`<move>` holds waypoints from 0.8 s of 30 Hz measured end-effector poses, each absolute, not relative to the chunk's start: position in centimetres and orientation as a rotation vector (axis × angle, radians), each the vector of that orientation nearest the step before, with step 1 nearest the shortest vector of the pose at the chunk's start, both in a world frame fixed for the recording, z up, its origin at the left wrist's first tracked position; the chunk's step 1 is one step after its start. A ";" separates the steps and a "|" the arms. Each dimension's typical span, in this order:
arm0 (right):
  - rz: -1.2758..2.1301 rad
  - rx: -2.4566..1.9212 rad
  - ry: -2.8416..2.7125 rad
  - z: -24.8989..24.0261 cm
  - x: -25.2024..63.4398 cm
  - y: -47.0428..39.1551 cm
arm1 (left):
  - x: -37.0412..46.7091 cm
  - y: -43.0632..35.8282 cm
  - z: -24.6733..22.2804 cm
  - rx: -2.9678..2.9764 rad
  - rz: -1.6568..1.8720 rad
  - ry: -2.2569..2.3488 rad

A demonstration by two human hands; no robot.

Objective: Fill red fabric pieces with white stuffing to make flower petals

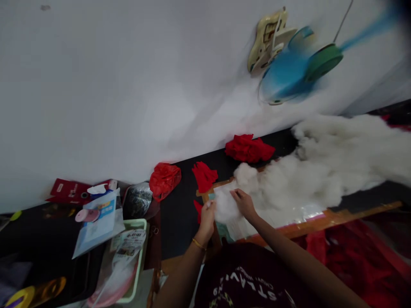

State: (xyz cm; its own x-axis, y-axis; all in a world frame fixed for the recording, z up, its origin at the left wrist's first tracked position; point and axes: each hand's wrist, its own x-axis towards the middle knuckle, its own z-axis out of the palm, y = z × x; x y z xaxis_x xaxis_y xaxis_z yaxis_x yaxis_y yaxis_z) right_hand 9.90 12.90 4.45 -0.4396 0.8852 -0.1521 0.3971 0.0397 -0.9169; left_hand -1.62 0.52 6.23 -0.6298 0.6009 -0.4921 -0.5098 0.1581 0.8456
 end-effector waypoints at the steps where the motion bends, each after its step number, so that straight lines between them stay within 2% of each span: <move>1: 1.410 -1.261 -1.877 4.5 9.8 12.8 | -1.5 0.7 6.3 0.096 1.639 1.568; 6: 1.667 -1.061 -1.900 5.1 9.1 11.9 | -1.0 1.8 6.0 0.199 1.588 1.568; 10: 1.848 -1.170 -1.676 5.5 10.3 12.0 | -1.6 1.9 5.9 0.076 1.673 1.592; 13: 1.947 -1.252 -1.703 5.1 11.7 12.0 | -1.9 1.6 5.9 0.017 1.695 1.534; 18: 1.801 -1.135 -1.896 4.5 11.3 11.1 | -0.6 1.5 6.2 0.006 1.630 1.444; 24: 1.738 -1.085 -1.828 5.0 10.1 11.8 | 0.0 2.0 6.4 0.096 1.509 1.465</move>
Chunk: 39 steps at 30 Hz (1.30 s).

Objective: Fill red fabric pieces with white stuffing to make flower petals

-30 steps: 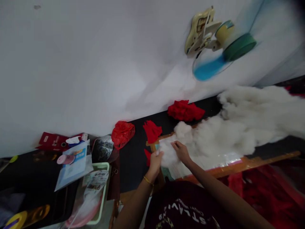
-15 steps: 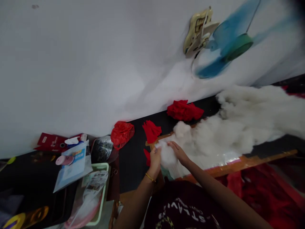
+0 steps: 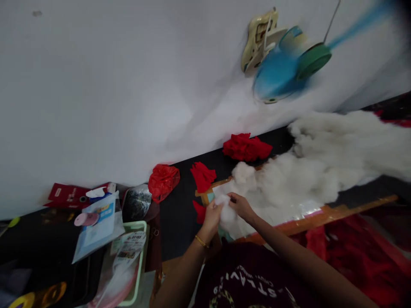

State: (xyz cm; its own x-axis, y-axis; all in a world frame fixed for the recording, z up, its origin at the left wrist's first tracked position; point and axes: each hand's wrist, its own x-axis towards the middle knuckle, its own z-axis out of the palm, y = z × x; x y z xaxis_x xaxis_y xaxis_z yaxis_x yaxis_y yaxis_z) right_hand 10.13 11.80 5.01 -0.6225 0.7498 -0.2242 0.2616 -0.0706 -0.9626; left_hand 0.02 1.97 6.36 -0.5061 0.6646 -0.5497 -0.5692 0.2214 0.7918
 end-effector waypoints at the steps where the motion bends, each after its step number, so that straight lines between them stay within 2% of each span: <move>1: 1.720 -1.120 -1.782 5.1 10.3 12.1 | -0.3 2.0 6.3 0.089 1.522 1.508; 5: 1.638 -1.308 -1.690 5.4 11.2 12.9 | -1.9 1.7 6.2 0.019 1.639 1.569; 10: 1.785 -1.199 -1.736 5.5 10.8 11.9 | -1.9 1.9 6.2 -0.024 1.671 1.594; 18: 1.486 -1.221 -1.918 5.4 9.9 11.0 | 0.4 2.2 6.6 0.022 1.562 1.332; 27: 1.672 -1.316 -1.593 4.9 11.6 12.3 | -1.9 1.9 7.0 -0.050 1.650 1.466; 33: 1.675 -1.233 -1.699 4.6 10.6 11.4 | -0.7 2.2 7.2 0.056 1.485 1.347; 39: 1.670 -1.287 -1.673 4.9 10.9 11.9 | -0.6 2.5 6.3 0.023 1.505 1.518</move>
